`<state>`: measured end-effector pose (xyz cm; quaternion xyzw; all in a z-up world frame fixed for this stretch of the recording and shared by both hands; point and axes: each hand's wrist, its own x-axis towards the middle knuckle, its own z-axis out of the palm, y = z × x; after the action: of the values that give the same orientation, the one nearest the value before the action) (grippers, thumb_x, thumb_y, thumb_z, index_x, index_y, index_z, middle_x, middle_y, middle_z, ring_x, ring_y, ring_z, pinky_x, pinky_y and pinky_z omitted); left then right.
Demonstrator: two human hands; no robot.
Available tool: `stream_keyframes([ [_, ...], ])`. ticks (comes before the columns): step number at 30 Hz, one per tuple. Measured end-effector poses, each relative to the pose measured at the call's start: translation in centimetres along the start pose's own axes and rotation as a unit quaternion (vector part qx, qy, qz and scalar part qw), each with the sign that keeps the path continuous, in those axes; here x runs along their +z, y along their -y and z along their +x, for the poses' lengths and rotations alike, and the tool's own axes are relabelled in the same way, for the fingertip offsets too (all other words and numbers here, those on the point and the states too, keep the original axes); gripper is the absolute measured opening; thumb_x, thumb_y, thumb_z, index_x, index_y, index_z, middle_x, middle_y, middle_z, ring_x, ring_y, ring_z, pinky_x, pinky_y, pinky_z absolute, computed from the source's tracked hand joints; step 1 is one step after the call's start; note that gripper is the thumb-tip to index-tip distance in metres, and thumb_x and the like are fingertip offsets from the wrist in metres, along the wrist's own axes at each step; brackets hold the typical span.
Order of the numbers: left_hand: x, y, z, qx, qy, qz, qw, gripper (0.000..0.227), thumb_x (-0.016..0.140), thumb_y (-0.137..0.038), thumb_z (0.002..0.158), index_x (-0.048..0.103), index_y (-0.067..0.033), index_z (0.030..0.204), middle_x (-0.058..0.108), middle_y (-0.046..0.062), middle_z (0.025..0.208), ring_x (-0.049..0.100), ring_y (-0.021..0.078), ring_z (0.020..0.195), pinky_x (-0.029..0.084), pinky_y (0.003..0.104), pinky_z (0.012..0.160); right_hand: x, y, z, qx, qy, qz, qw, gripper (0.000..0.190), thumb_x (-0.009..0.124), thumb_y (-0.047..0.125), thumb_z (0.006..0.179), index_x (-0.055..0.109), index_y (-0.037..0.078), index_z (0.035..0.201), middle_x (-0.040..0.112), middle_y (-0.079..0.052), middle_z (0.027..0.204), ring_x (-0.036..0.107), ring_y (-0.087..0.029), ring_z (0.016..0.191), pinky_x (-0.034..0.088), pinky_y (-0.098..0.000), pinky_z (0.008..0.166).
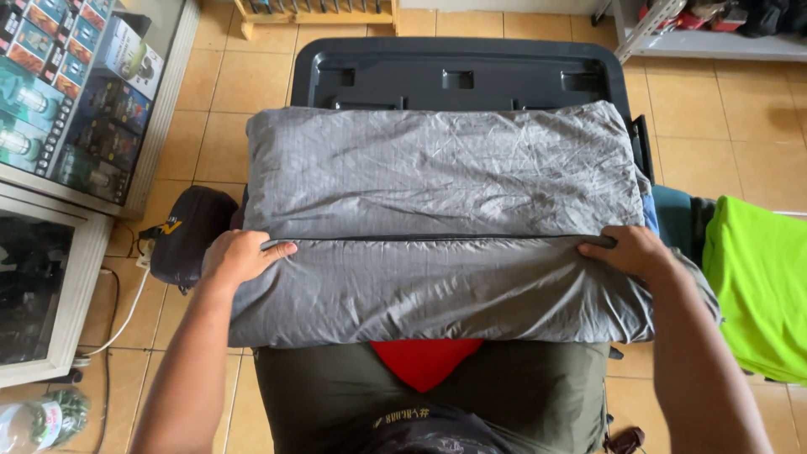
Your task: Folding a grey sleeping bag on a flat surface
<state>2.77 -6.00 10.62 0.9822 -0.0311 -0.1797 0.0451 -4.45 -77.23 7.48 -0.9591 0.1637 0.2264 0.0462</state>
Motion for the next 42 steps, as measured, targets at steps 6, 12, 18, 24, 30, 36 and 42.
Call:
stream_keyframes([
  [6, 2.8, -1.2, 3.3, -0.053, -0.001, 0.065, 0.996, 0.088, 0.037, -0.094, 0.086, 0.075, -0.0235, 0.123, 0.072, 0.009, 0.13, 0.058, 0.0305, 0.132, 0.018, 0.058, 0.124, 2.9, 0.6, 1.5, -0.011, -0.102, -0.046, 0.994, 0.077, 0.049, 0.094, 0.079, 0.074, 0.029, 0.113, 0.076, 0.003, 0.119, 0.069, -0.019, 0.122, 0.046, -0.0361, 0.107],
  [12, 6.4, -15.6, 4.1, 0.055, -0.306, -0.129, 0.942, 0.049, 0.078, -0.036, 0.084, 0.067, -0.0149, 0.127, 0.065, 0.01, 0.118, 0.061, 0.0346, 0.116, 0.038, 0.059, 0.101, 5.3, 0.1, 3.4, -0.017, -0.114, -0.078, 0.99, 0.085, 0.049, 0.098, 0.077, 0.067, 0.03, 0.125, 0.07, 0.0, 0.131, 0.06, -0.02, 0.132, 0.028, -0.042, 0.121],
  [18, 11.4, -31.8, -2.5, 0.232, -0.181, -0.165, 0.941, 0.073, 0.051, -0.061, 0.097, 0.048, -0.0137, 0.152, 0.044, 0.027, 0.155, 0.035, 0.0421, 0.149, 0.011, 0.073, 0.118, 11.9, 11.4, 1.4, -0.116, -0.37, -0.043, 0.921, 0.073, 0.078, 0.053, 0.07, 0.067, 0.025, 0.135, 0.07, -0.013, 0.126, 0.07, -0.04, 0.109, 0.048, -0.0596, 0.095],
  [24, 14.7, -30.0, -1.7, 0.233, -0.26, -0.126, 0.928, 0.069, 0.061, -0.048, 0.09, 0.051, -0.0223, 0.153, 0.048, 0.025, 0.154, 0.037, 0.0411, 0.149, 0.016, 0.065, 0.122, 10.2, 18.3, -7.6, -0.228, -0.248, 0.008, 0.942, 0.065, 0.05, 0.058, 0.098, 0.048, 0.025, 0.155, 0.044, -0.012, 0.161, 0.034, -0.033, 0.152, 0.025, -0.058, 0.122],
  [30, 11.7, -23.4, -2.2, 0.203, -0.331, -0.122, 0.913, 0.059, 0.058, -0.056, 0.096, 0.061, -0.0205, 0.144, 0.056, 0.027, 0.145, 0.046, 0.044, 0.142, 0.026, 0.063, 0.119, 4.8, 9.7, -7.8, -0.126, -0.164, -0.083, 0.975, 0.084, 0.041, 0.081, 0.091, 0.035, 0.035, 0.161, 0.034, -0.008, 0.168, 0.023, -0.03, 0.158, 0.012, -0.0557, 0.128],
  [36, 9.0, -11.2, -2.5, 0.043, -0.299, -0.014, 0.953, 0.066, 0.052, -0.062, 0.098, 0.055, -0.0239, 0.151, 0.051, 0.024, 0.155, 0.038, 0.0415, 0.151, 0.025, 0.06, 0.122, 4.2, 0.8, -6.4, 0.006, -0.15, -0.062, 0.987, 0.076, 0.026, 0.085, 0.096, 0.026, 0.045, 0.162, 0.02, 0.005, 0.173, 0.009, -0.025, 0.161, 0.005, -0.0517, 0.13],
  [42, 6.9, -1.9, -2.8, -0.15, -0.166, -0.09, 0.971, 0.085, 0.027, -0.079, 0.092, 0.03, -0.0296, 0.161, 0.02, 0.021, 0.169, 0.011, 0.0374, 0.157, -0.001, 0.067, 0.119, 1.7, 1.1, -5.9, 0.084, -0.05, 0.06, 0.993, 0.081, 0.024, 0.078, 0.09, 0.019, 0.042, 0.161, -0.001, -0.002, 0.175, -0.01, -0.026, 0.162, -0.01, -0.0576, 0.123],
])
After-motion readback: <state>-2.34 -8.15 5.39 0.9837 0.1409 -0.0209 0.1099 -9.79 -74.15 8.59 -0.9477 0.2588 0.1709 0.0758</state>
